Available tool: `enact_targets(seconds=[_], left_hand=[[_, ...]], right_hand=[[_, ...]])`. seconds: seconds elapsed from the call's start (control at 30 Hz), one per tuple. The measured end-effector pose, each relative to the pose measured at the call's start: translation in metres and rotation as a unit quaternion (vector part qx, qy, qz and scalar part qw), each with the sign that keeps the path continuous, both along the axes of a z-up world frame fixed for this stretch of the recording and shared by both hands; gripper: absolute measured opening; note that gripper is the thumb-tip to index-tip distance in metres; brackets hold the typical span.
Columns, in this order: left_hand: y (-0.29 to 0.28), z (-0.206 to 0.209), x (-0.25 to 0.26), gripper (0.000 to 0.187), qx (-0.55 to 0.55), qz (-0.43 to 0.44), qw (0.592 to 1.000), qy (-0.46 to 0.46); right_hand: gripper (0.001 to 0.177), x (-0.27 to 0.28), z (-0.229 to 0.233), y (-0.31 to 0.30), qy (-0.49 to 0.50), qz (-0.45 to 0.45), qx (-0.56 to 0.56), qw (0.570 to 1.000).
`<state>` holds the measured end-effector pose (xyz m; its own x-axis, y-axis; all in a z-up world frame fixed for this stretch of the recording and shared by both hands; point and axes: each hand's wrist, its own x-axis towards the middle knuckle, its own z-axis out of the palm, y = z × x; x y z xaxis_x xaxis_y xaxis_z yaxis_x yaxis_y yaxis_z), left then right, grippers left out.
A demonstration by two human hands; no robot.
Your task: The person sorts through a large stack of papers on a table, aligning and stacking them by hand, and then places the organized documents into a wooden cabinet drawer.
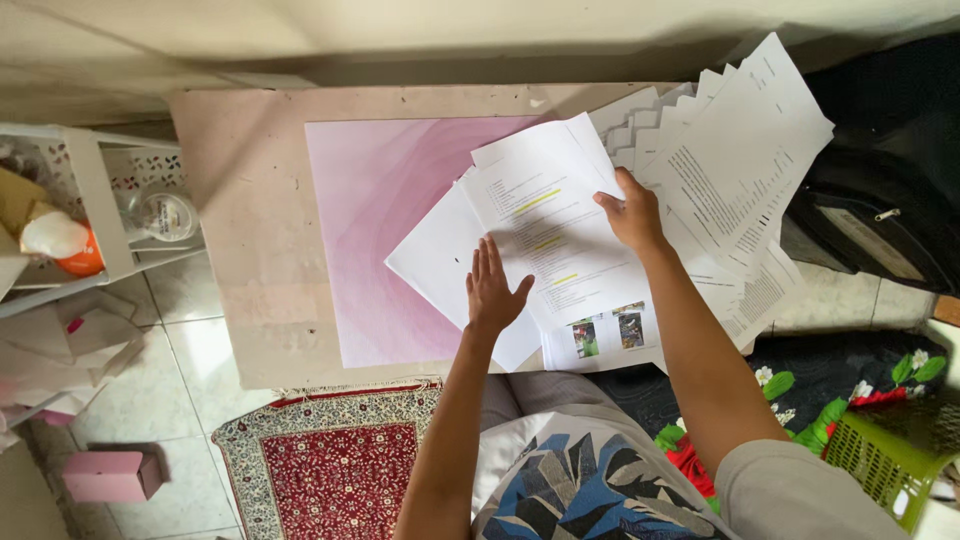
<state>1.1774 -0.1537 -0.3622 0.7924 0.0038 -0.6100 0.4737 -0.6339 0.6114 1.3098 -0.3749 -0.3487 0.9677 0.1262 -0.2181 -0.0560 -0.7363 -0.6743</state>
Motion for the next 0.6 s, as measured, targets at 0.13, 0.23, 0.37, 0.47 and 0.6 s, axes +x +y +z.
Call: enact_targets(seconds=[0.13,0.23,0.37,0.47,0.6], left_hand=[[0.018,-0.005,-0.018,0.101,-0.090,0.171,0.981,-0.025],[0.036,0.003,-0.034,0.099,-0.183,0.306,0.934,0.015],[0.057,0.016,-0.047,0.077,-0.401,0.423,0.813,-0.006],[0.071,0.023,-0.066,0.053,-0.476,0.429,0.768,-0.003],[0.099,0.015,-0.080,0.036,-0.391,0.429,0.814,0.028]], right_hand=[[0.023,-0.005,0.037,0.008,0.108,-0.027,0.095,0.989],[0.028,-0.022,0.054,0.016,0.143,-0.029,0.234,0.961],[0.032,-0.040,0.056,0.037,0.168,-0.025,0.279,0.945],[0.033,-0.063,0.046,0.051,0.192,-0.031,0.298,0.934],[0.042,-0.087,0.019,0.080,0.224,-0.034,0.378,0.898]])
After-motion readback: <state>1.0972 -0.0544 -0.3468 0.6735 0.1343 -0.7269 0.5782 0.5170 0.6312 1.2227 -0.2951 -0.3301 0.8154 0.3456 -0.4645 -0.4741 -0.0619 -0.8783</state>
